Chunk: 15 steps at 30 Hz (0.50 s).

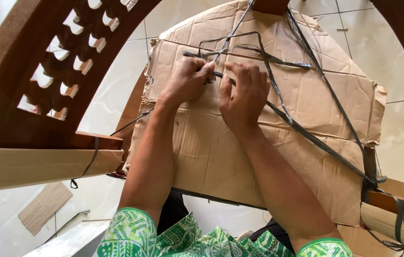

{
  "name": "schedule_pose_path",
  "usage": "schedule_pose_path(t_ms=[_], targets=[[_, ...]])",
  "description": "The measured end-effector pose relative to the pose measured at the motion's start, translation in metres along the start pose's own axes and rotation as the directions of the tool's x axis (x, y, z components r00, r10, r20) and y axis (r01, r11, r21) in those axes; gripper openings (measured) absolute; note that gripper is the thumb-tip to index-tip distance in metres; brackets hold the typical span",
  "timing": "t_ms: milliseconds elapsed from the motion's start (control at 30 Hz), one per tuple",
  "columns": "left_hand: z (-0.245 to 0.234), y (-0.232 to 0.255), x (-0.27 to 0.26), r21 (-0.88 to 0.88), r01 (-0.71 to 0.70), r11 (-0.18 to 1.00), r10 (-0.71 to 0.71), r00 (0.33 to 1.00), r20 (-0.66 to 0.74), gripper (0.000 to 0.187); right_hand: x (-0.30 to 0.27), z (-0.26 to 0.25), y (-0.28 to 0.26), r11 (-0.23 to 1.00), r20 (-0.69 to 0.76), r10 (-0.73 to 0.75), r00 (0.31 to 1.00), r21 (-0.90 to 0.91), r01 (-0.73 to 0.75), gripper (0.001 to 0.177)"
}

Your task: Wrapping a wooden chair with cardboard and securing it with plastic straps

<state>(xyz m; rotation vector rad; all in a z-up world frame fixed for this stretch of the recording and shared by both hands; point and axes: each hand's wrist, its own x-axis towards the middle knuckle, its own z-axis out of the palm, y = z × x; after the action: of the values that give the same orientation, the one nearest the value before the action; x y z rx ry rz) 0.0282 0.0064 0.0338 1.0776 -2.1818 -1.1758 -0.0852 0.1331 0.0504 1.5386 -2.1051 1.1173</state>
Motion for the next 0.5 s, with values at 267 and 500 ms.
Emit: schedule_pose_path(t_ms=[267,500], targets=[[0.013,-0.006,0.006,-0.268,0.123,0.956,-0.119,0.992,0.03,0.037,-0.015,0.012,-0.008,0.914,0.182,0.126,0.975,0.362,-0.185,0.027],[0.006,0.003,0.004,-0.311,0.13,0.941,-0.125,0.991,0.037,0.036,-0.01,0.004,-0.015,0.789,0.388,0.233,0.892,0.46,-0.406,0.063]])
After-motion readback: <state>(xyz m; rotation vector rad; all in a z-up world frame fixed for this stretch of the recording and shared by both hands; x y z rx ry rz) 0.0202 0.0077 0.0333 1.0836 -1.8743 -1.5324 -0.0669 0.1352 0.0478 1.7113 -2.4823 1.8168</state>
